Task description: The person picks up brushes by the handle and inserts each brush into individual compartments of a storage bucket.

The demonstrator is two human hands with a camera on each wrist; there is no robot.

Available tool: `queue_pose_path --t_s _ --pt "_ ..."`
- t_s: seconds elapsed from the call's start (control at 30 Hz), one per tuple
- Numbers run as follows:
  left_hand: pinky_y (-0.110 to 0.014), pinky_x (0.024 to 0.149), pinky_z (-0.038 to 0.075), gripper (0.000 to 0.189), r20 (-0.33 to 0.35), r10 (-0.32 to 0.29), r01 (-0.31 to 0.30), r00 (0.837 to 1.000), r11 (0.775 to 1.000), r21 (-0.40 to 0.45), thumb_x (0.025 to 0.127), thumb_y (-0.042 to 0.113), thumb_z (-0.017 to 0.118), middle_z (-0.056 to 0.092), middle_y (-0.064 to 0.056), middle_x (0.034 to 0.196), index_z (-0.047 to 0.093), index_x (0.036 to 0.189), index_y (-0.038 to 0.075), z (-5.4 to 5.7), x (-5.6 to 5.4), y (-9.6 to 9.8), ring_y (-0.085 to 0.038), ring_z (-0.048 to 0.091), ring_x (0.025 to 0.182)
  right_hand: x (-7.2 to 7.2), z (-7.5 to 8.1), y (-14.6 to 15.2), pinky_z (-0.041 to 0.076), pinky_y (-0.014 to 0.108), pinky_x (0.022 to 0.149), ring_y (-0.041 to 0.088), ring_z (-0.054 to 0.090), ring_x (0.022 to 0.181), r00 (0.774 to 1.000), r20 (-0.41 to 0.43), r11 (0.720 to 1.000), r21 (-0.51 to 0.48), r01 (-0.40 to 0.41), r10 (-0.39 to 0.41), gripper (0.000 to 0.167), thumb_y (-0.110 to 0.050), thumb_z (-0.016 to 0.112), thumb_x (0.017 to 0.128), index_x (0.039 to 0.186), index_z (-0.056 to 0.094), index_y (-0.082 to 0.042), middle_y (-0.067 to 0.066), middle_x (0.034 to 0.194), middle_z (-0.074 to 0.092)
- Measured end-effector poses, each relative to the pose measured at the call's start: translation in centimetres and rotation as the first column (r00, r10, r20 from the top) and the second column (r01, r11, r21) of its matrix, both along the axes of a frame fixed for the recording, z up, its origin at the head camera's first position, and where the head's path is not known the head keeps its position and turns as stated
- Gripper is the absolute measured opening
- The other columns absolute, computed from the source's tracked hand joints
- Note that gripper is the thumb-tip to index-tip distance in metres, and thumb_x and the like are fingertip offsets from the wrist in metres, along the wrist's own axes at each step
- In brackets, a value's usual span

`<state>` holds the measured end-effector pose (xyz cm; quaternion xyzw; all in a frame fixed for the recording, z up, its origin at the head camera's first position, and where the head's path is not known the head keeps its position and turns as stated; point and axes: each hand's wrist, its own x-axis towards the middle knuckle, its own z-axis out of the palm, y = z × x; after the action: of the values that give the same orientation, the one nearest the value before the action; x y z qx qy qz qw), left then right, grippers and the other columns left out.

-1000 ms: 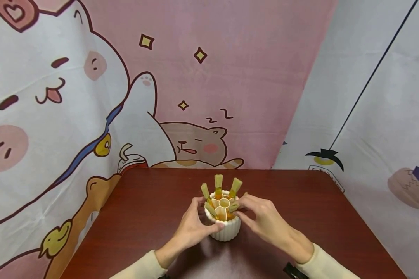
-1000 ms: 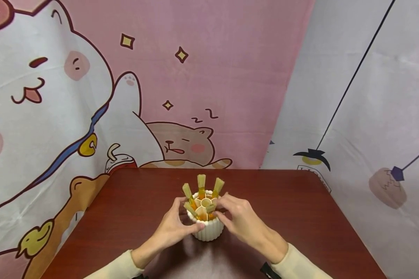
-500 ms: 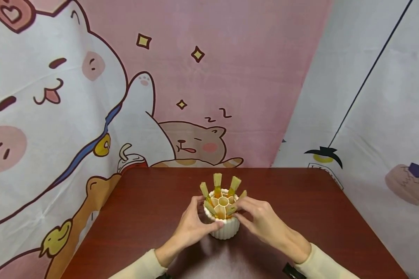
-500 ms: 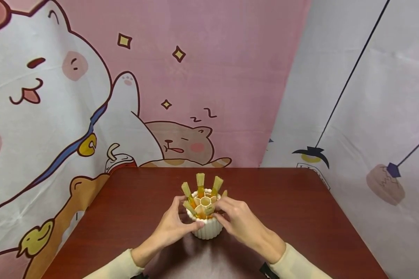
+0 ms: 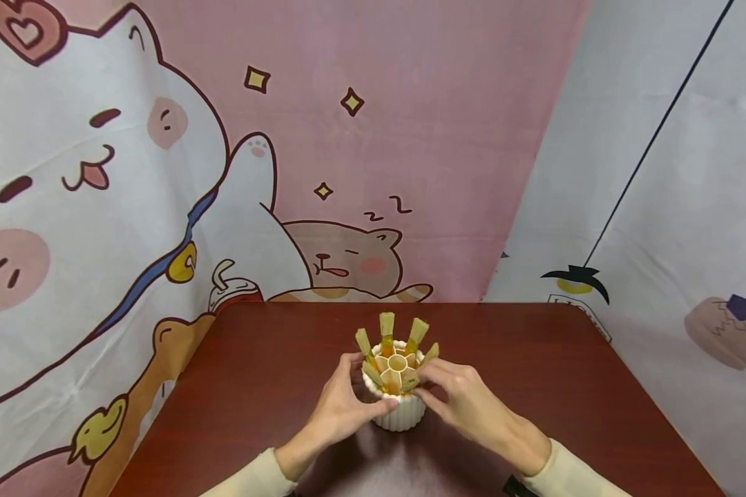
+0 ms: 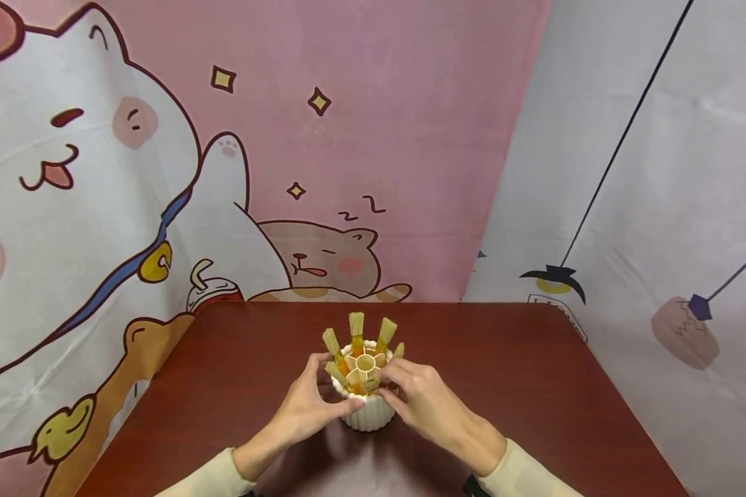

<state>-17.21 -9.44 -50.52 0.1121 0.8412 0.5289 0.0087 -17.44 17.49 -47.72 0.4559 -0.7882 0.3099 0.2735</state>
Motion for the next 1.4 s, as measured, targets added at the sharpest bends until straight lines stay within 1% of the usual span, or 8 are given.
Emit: queue_pose_path --t_s 0.07,0.27,0.47,0.57,0.83,1.07,1.27,1.4 --pt "-0.055 0.105 0.068 0.100 0.005 -0.002 0.002 1.000 1.000 0.000 0.083 0.036 0.107 0.072 -0.020 0.147 0.050 0.160 0.003 0.0 0.0 0.0 -0.030 0.077 0.124 0.0 -0.1 0.0 0.069 0.022 0.084 0.011 0.082 0.096 1.000 0.011 1.000 0.004 0.006 -0.006 0.019 -0.002 0.089 0.102 0.114 0.080 -0.013 0.000 0.107 0.085" --pt "-0.053 0.105 0.068 0.101 0.003 0.000 0.000 1.000 1.000 -0.011 0.083 0.040 0.107 0.074 -0.018 0.144 0.051 0.159 0.004 -0.1 -0.1 0.1 -0.027 0.076 0.123 0.2 -0.3 -0.2 0.070 0.022 0.084 0.009 0.082 0.096 0.999 0.016 0.999 0.007 0.033 -0.033 0.036 0.009 0.096 0.088 0.111 0.080 -0.013 -0.003 0.106 0.084" --pt "-0.055 0.103 0.068 0.099 -0.030 0.003 -0.003 1.000 1.000 -0.021 0.082 0.037 0.108 0.075 -0.018 0.140 0.052 0.157 0.005 -0.1 0.0 0.1 -0.027 0.077 0.120 0.1 -0.5 -0.1 0.070 0.024 0.084 0.010 0.082 0.095 0.999 -0.003 0.999 0.006 0.044 -0.044 0.035 0.008 0.097 0.088 0.110 0.080 -0.014 -0.004 0.105 0.084" --pt "-0.054 0.102 0.068 0.099 -0.029 0.002 -0.003 1.000 1.000 -0.021 0.082 0.036 0.108 0.075 -0.017 0.140 0.052 0.157 0.005 -0.1 -0.1 0.1 -0.026 0.077 0.119 0.1 -0.6 -0.2 0.070 0.024 0.083 0.009 0.082 0.094 0.998 0.004 0.998 0.002 0.056 -0.056 0.038 0.009 0.098 0.084 0.108 0.080 -0.014 -0.005 0.105 0.084" --pt "-0.055 0.104 0.068 0.100 -0.002 0.002 -0.002 1.000 1.000 -0.014 0.083 0.041 0.107 0.074 -0.019 0.143 0.051 0.158 0.005 -0.2 -0.2 0.2 -0.029 0.076 0.122 0.3 -0.8 -0.1 0.070 0.024 0.079 0.011 0.083 0.092 0.996 0.019 0.996 0.007 0.087 -0.088 0.037 0.009 0.097 0.085 0.109 0.081 -0.014 -0.005 0.103 0.084" --pt "-0.054 0.102 0.069 0.099 -0.025 0.000 -0.001 1.000 1.000 -0.016 0.083 0.037 0.107 0.075 -0.020 0.141 0.051 0.158 0.004 -0.1 -0.1 0.1 -0.029 0.077 0.119 0.2 -0.9 0.1 0.067 0.020 0.081 0.011 0.081 0.093 0.989 -0.026 0.989 0.032 0.143 -0.143 0.037 0.004 0.100 0.084 0.109 0.081 -0.016 -0.006 0.103 0.084" --pt "-0.053 0.100 0.069 0.100 -0.020 -0.002 0.001 1.000 1.000 -0.017 0.083 0.037 0.107 0.075 -0.020 0.140 0.051 0.158 0.004 -0.1 0.0 0.1 -0.027 0.077 0.118 0.3 -1.1 0.1 0.067 0.026 0.081 0.011 0.080 0.097 0.982 -0.024 0.981 0.056 0.188 -0.186 0.036 0.002 0.100 0.085 0.110 0.083 -0.016 -0.004 0.104 0.086" --pt "-0.055 0.102 0.068 0.100 -0.006 0.001 -0.002 1.000 1.000 -0.024 0.083 0.040 0.106 0.074 -0.019 0.140 0.051 0.158 0.004 -0.2 0.0 0.1 -0.025 0.076 0.118 0.5 -1.3 0.0 0.068 0.029 0.080 0.010 0.079 0.097 0.977 -0.014 0.975 0.060 0.213 -0.213 0.036 0.003 0.100 0.085 0.109 0.084 -0.019 -0.006 0.104 0.085"
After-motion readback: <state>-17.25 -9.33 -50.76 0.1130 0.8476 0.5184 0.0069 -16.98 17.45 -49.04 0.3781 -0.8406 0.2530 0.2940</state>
